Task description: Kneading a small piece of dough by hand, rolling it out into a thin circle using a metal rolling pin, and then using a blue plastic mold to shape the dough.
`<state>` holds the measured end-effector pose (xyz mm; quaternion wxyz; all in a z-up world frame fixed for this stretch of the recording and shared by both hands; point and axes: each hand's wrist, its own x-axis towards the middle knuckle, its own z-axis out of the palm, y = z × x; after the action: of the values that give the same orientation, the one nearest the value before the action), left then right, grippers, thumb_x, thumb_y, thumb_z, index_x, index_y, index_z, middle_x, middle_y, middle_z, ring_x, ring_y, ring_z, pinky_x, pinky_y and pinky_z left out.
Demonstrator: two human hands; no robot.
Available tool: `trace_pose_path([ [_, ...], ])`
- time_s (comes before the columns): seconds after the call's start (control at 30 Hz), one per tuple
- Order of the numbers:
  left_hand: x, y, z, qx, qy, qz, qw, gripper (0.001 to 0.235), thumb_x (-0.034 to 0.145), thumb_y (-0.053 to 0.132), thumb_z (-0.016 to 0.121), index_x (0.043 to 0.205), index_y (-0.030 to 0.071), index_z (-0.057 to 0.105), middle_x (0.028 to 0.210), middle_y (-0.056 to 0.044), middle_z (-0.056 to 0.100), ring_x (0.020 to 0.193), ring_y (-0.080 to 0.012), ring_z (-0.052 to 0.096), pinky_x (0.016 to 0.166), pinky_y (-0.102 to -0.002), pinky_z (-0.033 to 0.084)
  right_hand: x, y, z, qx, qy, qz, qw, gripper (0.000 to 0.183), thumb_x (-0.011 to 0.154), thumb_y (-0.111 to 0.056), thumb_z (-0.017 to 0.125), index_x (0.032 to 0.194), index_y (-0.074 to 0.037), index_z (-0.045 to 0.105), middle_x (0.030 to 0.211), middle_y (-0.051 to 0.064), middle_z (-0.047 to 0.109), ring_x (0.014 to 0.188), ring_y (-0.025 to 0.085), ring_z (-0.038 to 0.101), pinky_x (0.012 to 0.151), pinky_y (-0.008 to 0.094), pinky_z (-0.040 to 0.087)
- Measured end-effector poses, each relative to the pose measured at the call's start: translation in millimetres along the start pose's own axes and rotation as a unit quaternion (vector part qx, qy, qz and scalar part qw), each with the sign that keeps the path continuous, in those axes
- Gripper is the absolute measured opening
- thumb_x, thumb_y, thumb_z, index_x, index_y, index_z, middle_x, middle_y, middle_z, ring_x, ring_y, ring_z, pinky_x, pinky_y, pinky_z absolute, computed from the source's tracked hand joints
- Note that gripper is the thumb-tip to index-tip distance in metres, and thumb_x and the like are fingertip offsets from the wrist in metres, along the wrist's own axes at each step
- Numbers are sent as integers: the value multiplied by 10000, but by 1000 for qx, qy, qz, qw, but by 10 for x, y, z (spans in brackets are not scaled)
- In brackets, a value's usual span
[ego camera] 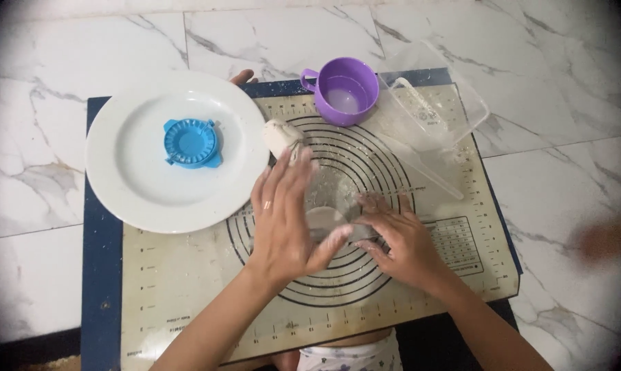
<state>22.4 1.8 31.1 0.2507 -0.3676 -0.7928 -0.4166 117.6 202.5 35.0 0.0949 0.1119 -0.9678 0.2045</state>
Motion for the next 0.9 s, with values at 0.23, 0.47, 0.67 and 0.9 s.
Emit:
trace_pose_path([
  [0.23,-507,-441,228,66,67,89,992,820,739,663,755,1387,254,462,1517,-69,453,1412,-314,386,1136,-575,329,-136,620,139,-8,86,7,996,387,806,-188,799,1166,-82,701,1220,232,704,1183,449,633,994,730,390],
  [0.47,-304,-492,44,130,-164,-31,977,1119,735,822,633,1536,195,164,1640,-170,147,1517,-415,11,1143,-640,12,-79,518,-46,-59,62,73,994,373,808,-225,793,1136,-89,680,1384,230,628,1266,454,582,1035,765,332],
  [0.67,-300,-493,93,132,-196,-56,970,1170,714,781,706,1547,162,165,1648,-192,143,1514,-449,11,1123,-675,17,-87,548,-117,-65,64,107,990,334,843,-225,779,1095,-31,677,1388,288,606,1271,507,560,1004,797,329],
  [0.9,-289,-537,176,140,-165,-92,972,980,834,684,677,1501,112,241,1619,-202,176,1500,-439,33,1120,-675,36,-73,688,-225,-73,152,156,973,392,922,-224,788,1253,-52,666,1174,253,722,895,386,728,703,492,606],
])
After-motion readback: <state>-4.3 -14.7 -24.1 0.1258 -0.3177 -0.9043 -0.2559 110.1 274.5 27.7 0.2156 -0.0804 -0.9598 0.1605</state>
